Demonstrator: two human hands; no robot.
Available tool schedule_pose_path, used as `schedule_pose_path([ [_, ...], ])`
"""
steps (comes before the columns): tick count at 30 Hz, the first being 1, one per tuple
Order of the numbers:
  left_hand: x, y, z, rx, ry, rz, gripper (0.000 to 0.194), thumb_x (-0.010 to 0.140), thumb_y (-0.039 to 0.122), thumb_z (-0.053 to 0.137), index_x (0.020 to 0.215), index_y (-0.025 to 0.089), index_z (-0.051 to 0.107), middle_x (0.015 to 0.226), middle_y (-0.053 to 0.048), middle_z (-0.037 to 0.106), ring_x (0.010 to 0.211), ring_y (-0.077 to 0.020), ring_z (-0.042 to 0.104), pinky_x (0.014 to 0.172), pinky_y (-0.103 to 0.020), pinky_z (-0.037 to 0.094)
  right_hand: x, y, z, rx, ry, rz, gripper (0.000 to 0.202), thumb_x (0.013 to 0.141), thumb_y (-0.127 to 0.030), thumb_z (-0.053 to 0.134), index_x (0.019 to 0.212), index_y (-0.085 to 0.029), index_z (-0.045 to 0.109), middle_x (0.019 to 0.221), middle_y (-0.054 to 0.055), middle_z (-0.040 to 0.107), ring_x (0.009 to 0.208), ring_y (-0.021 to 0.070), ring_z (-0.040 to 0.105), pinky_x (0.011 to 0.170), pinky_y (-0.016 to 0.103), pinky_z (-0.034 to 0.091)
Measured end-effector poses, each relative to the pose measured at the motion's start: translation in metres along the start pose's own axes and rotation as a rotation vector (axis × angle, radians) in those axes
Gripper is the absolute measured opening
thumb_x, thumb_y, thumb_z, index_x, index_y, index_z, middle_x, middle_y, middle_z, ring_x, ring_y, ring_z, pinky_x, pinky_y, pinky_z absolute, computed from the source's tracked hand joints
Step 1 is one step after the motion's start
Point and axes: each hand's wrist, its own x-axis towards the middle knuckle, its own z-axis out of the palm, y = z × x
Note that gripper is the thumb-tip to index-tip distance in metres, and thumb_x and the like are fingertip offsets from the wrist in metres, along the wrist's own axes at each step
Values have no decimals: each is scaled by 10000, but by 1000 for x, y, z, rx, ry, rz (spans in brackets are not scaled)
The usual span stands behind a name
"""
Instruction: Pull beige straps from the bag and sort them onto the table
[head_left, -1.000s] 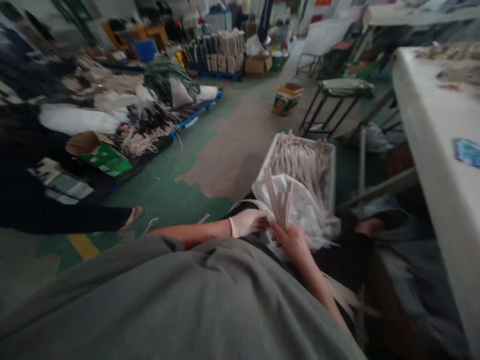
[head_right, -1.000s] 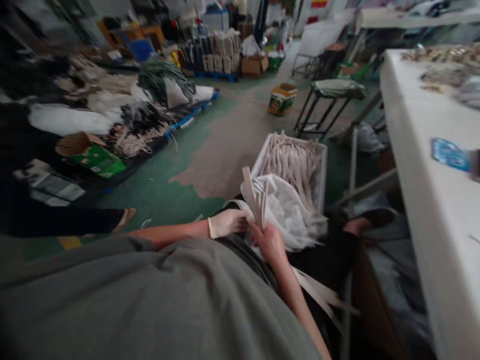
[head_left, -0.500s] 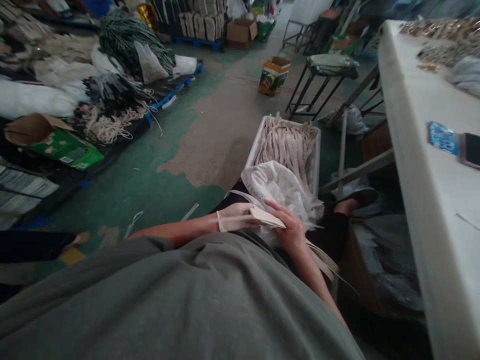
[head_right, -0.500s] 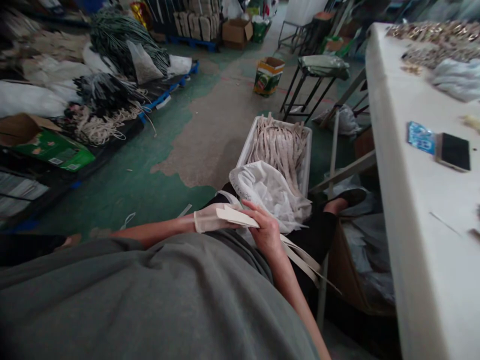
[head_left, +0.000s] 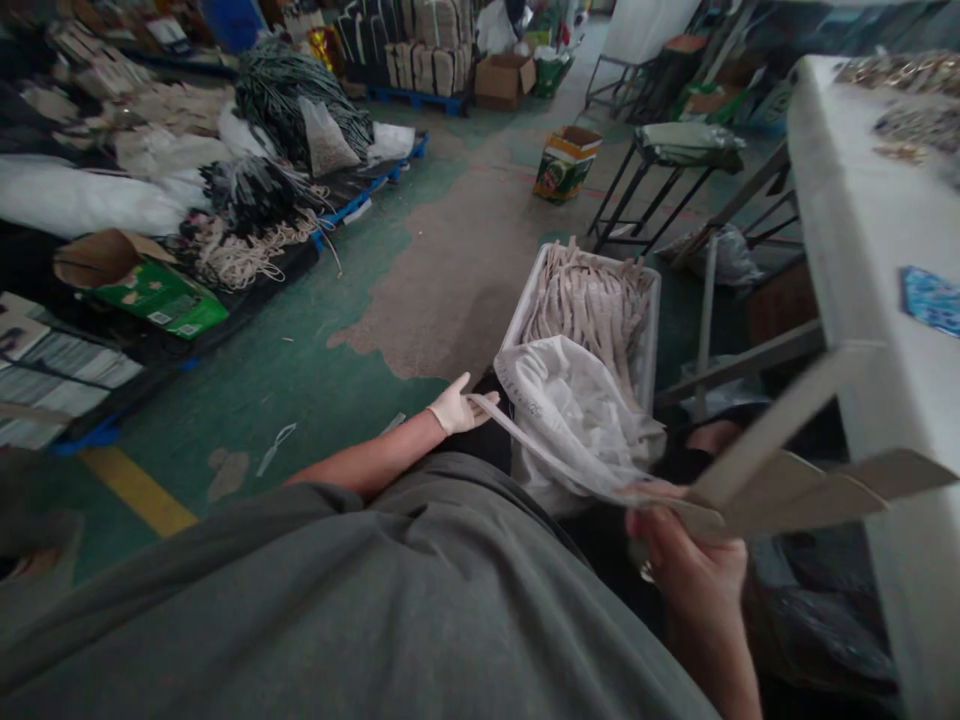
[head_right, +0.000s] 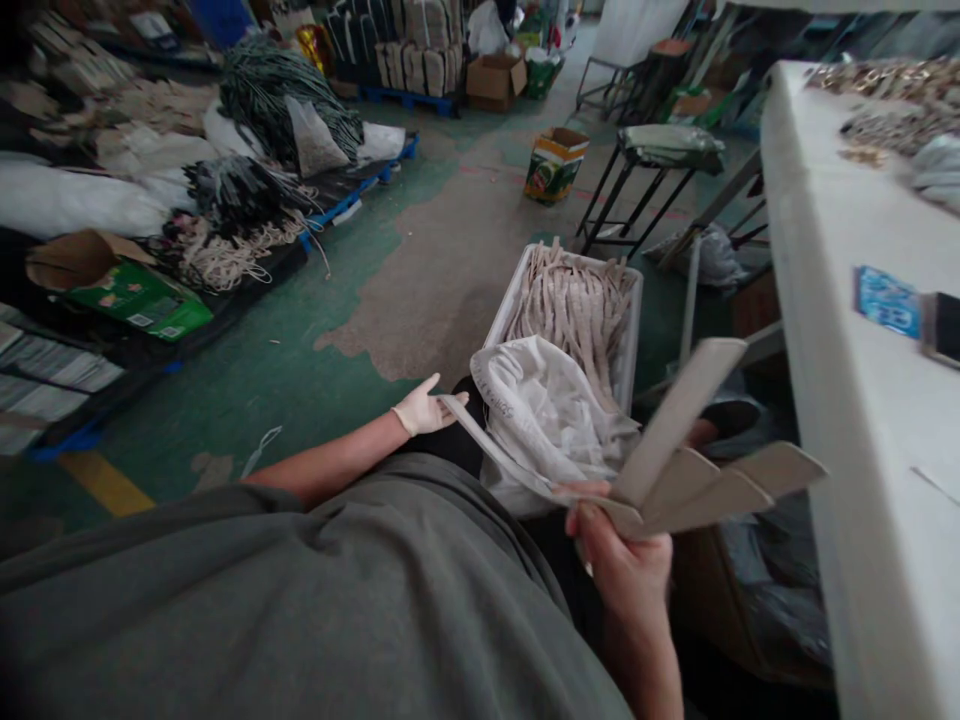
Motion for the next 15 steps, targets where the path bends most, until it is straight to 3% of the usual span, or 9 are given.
schedule_pose_path([
  [3,14,38,5,-150,73,248,424,1048,363,322,1215,60,567,774,-88,677,664,-162,671,628,-262,550,-23,7,-31,101,-55,16,253,786,-423,750,733,-182,697,660,51,637,529,138,536,464,238,410],
  [6,13,54,26,-141,11,378,313,1042,249,341,1249,162,559,756,-26,665,603,-114,643,540,-189,491,-32,23,-35,168,-72,85,322,771,-483,763,731,-171,694,628,54,623,488,125,503,426,226,377],
  [8,7,44,42,4,-122,378,265,1017,220,423,1217,175,590,768,-28,676,580,-107,630,478,-165,426,-26,30,-22,204,-59,148,357,769,-510,764,716,-164,691,541,29,565,445,104,445,406,215,333],
  [10,-1,22,56,225,-299,338,242,995,232,482,1168,147,629,779,-53,689,575,-113,626,458,-167,396,-13,28,-5,278,-22,166,361,770,-520,765,768,-163,717,459,-22,467,424,86,382,426,215,343],
  [12,-8,-5,64,428,-464,301,257,961,295,567,1136,129,656,785,-72,700,588,-124,630,472,-177,402,7,17,12,371,-5,131,384,784,-514,753,926,-157,754,407,-84,317,417,77,311,477,221,393],
  [15,-15,-38,68,683,-652,257,437,855,455,712,1145,130,678,835,-93,723,629,-141,644,501,-191,409,41,-4,26,440,-12,83,465,760,-496,762,1063,-143,743,427,-118,259,431,72,232,525,237,455],
])
